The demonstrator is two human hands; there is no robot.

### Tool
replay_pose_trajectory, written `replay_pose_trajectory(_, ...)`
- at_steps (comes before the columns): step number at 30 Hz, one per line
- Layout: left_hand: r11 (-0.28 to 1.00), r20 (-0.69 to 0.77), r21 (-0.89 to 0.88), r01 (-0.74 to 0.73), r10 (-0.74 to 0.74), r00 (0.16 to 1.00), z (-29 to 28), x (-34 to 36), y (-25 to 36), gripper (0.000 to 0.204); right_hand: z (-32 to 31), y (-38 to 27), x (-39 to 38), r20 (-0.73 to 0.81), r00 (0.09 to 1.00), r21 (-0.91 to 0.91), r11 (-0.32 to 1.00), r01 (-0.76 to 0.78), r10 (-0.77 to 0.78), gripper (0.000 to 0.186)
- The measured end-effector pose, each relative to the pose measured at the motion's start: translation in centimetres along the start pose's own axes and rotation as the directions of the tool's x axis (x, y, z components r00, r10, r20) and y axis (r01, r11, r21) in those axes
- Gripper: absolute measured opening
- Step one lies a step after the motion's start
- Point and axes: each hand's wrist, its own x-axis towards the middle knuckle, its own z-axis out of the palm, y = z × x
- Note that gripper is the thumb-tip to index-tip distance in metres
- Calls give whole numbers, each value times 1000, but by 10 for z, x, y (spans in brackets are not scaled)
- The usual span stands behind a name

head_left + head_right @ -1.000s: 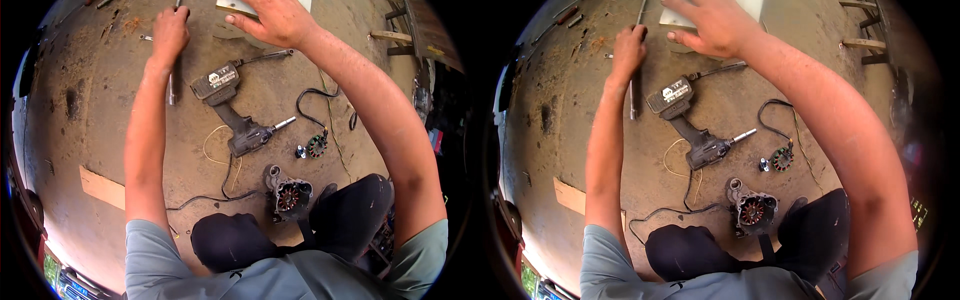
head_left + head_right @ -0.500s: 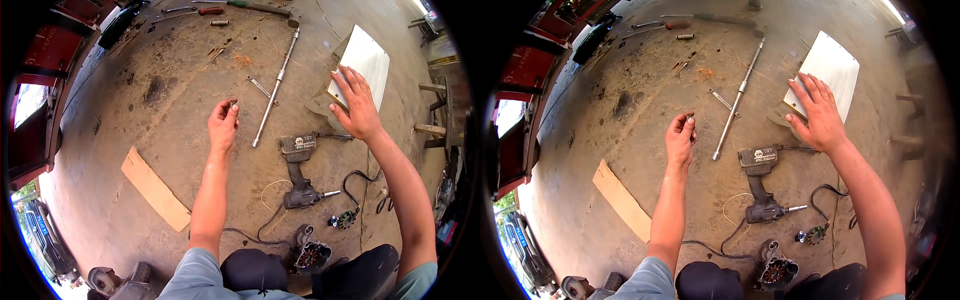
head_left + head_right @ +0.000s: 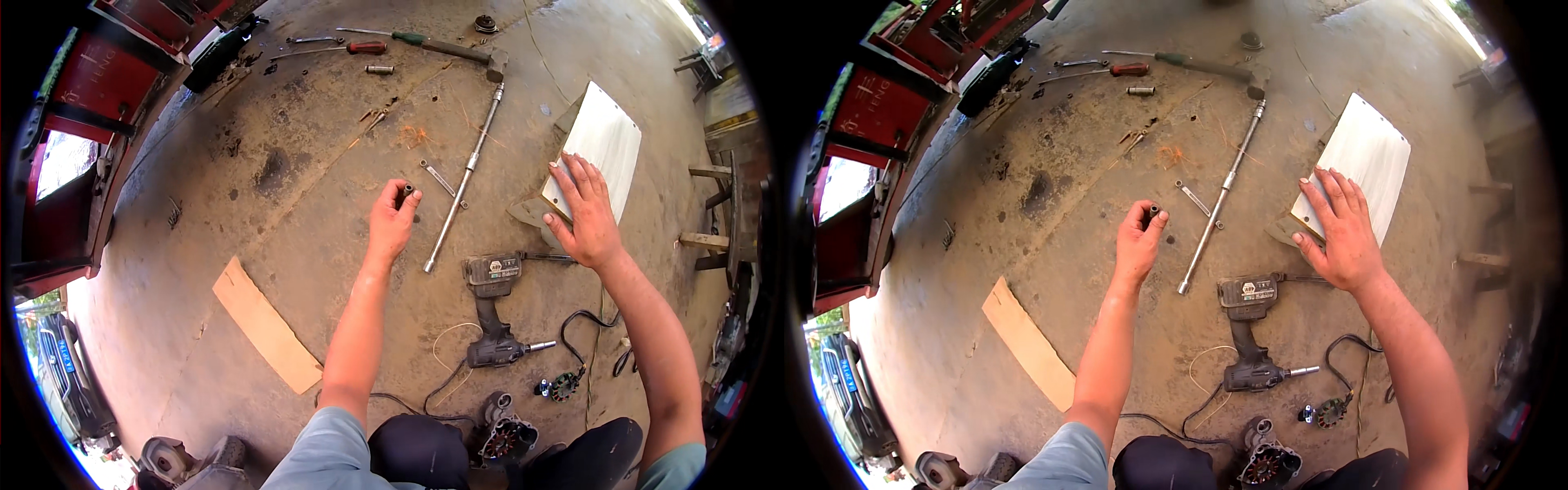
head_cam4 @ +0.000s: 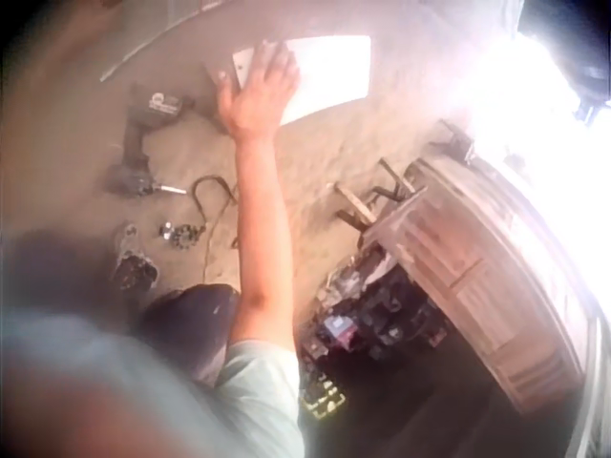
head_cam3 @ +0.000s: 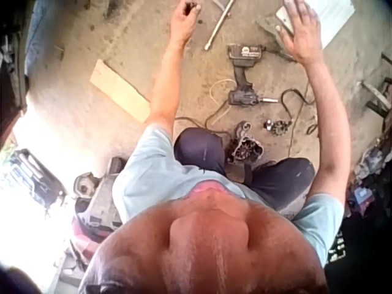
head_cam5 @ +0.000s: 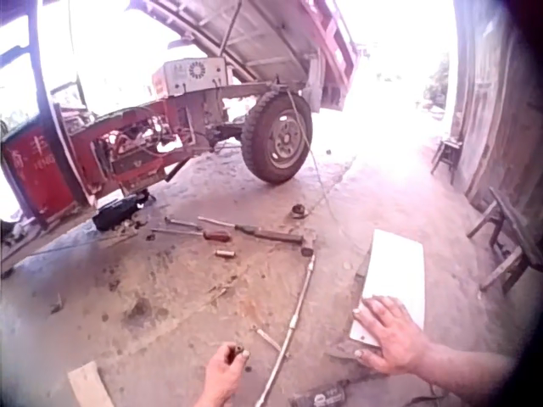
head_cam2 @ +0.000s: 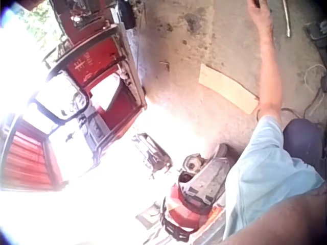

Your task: The person assembles an engine component, first by hand and then using an electric impact driver to secure parts. They then put on work gloves and continue to assemble and inspect the metal casing and internal gears.

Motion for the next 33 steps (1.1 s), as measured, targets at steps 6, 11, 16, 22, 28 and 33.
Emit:
replay_pose_trajectory(6, 742, 367, 426, -518, 382, 848, 56, -71, 33, 13, -4, 2, -1, -4, 1000, -11, 1000, -2, 2, 73)
replay_pose_trajectory(11, 706, 670, 343, -619, 278, 688, 116, -154, 16, 14, 1, 13, 2, -25, 1000, -32, 999, 3, -3, 71)
replay_pose_trajectory(16, 573, 822, 384, -724, 145, 550, 172, -195, -15, 17, 9, 12, -1, -74, 996, -58, 998, 36, -41, 69)
replay_pose_trajectory(22, 429, 860, 487, -761, -82, 504, 201, -206, -47, 13, 13, 11, -8, -76, 997, -53, 998, 22, -26, 67)
replay_pose_trajectory(28, 651, 842, 446, -614, -73, 534, 209, -196, -40, 13, 13, 15, -4, -107, 993, -43, 998, 48, -53, 65)
replay_pose_trajectory(33, 724, 454, 509, -465, 233, 860, 185, -84, 26, 10, 11, 22, -9, -81, 996, -70, 997, 21, -27, 68)
